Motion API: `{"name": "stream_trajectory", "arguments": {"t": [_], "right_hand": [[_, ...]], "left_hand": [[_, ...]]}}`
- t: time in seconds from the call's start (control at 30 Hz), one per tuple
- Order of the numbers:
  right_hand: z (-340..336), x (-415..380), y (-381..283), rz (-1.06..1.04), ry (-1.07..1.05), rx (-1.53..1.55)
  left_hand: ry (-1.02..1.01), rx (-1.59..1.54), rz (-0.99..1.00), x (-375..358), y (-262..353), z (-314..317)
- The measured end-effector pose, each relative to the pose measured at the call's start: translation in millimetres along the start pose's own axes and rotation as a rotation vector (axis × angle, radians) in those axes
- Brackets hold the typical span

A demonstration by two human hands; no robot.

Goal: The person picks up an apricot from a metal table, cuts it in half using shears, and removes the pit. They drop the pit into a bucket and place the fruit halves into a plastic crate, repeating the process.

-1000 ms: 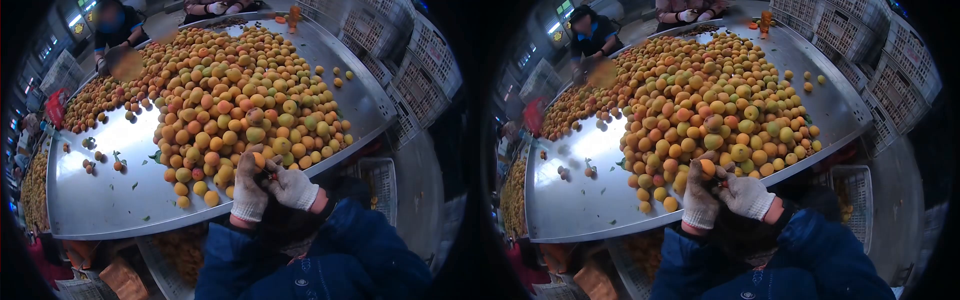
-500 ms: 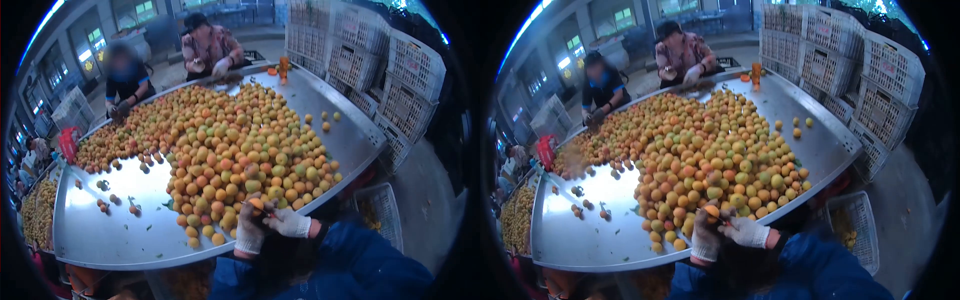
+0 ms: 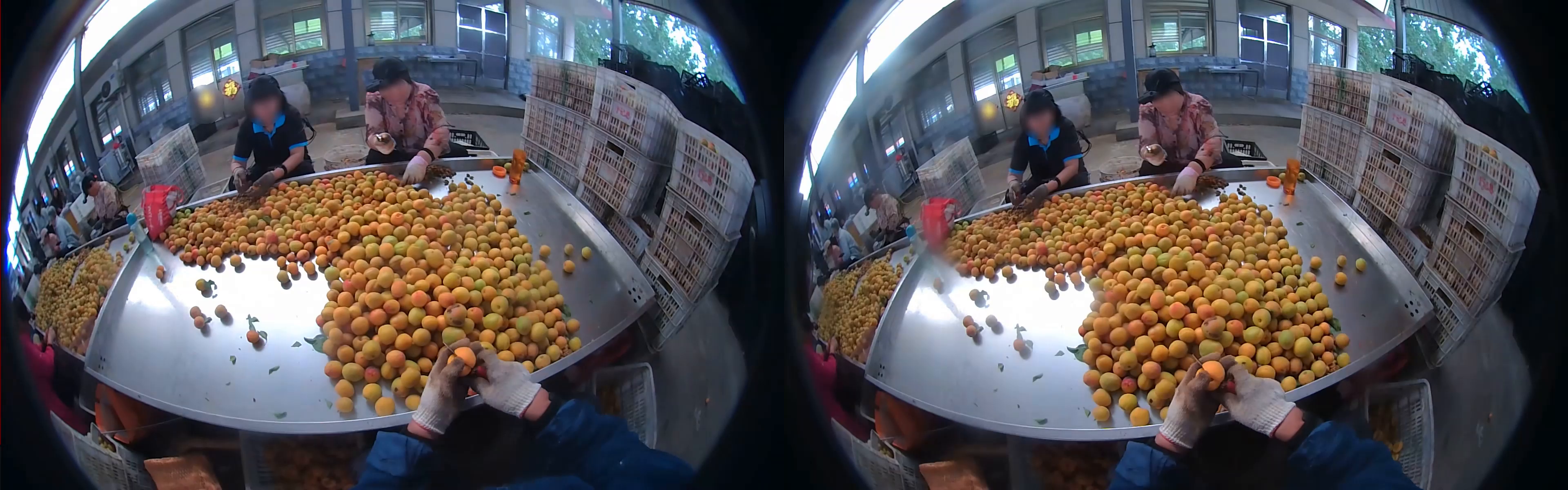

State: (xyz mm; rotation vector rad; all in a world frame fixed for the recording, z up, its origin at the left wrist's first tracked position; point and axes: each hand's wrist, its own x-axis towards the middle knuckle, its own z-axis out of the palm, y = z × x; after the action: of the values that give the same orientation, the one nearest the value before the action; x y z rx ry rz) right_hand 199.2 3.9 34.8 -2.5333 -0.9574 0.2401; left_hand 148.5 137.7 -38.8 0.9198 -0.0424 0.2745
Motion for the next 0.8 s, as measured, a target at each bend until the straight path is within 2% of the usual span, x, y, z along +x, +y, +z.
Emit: {"name": "stream_trajectory", "arguments": {"t": [0.03, 0.07, 0.13, 0.17, 0.23, 0.27, 0.33, 0.37, 0.43, 0.47, 0.5, 0.57, 0.6, 0.63, 0.7, 0.73, 0.77, 0.8], "right_hand": [[-3.6, -0.5, -2.8, -0.058, 0.083, 0.047], [-5.8, 0.8, -2.9, -0.057, 0.079, 0.046], [-10.5, 3.6, -1.9, -0.045, 0.015, 0.01], [-10.8, 4.2, -1.4, -0.049, 0.014, 0.005], [-10.3, 8.2, 0.8, -0.062, -0.004, 0.013], [-7.9, 12.0, 3.7, -0.078, -0.002, 0.003], [0.0, 19.4, 15.1, 0.003, -0.1, 0.092], [5.8, 22.7, 21.5, 0.004, -0.113, 0.09], [19.1, 26.3, 28.7, -0.074, -0.025, 0.294], [20.8, 25.2, 28.1, -0.072, -0.04, 0.3], [15.7, 25.6, 23.1, 0.045, -0.054, 0.537], [6.2, 23.5, 15.0, 0.291, -0.072, 1.002], [5.1, 21.1, 14.8, 0.318, -0.029, 1.192], [6.6, 21.4, 14.6, 0.319, -0.033, 1.191], [12.5, 20.5, 14.7, 0.201, 0.073, 1.001], [18.8, 19.9, 18.9, 0.05, 0.103, 0.7], [20.8, 17.7, 17.4, 0.051, 0.093, 0.702], [21.4, 14.9, 13.6, -0.07, 0.071, 0.621]], "left_hand": [[-0.024, 0.243, 0.073, -0.6, -1.7, -1.6], [-0.022, 0.24, 0.072, -2.0, -2.8, -1.2], [0.052, -0.231, -0.183, -3.3, 14.8, 11.6], [0.052, -0.234, -0.178, -2.3, 8.4, 3.4], [-0.104, 0.971, 0.357, 3.9, 2.3, -10.1], [-0.091, 0.972, 0.372, 2.4, -1.6, -10.9], [0.07, 0.408, -0.028, -7.3, 20.2, 13.3], [0.08, 0.402, -0.034, -5.8, 19.8, 13.0], [0.154, 0.273, -0.15, -3.9, 17.8, 9.3], [0.192, 0.142, -0.161, -4.6, 15.4, 11.3], [0.202, 0.143, -0.169, -5.5, 17.9, 13.0], [0.157, 0.261, 0.007, -7.5, 23.2, 18.1], [0.146, 0.051, -0.016, -5.7, 18.9, 17.6], [0.15, 0.05, -0.017, -4.2, 16.7, 18.2], [0.297, -0.402, -0.097, -0.6, 14.0, 18.8], [0.305, -0.403, -0.1, 0.1, 12.4, 17.0], [0.302, -0.431, -0.079, 2.3, 9.6, 12.5], [0.3, -0.458, -0.055, 3.7, 6.9, 7.3]]}}
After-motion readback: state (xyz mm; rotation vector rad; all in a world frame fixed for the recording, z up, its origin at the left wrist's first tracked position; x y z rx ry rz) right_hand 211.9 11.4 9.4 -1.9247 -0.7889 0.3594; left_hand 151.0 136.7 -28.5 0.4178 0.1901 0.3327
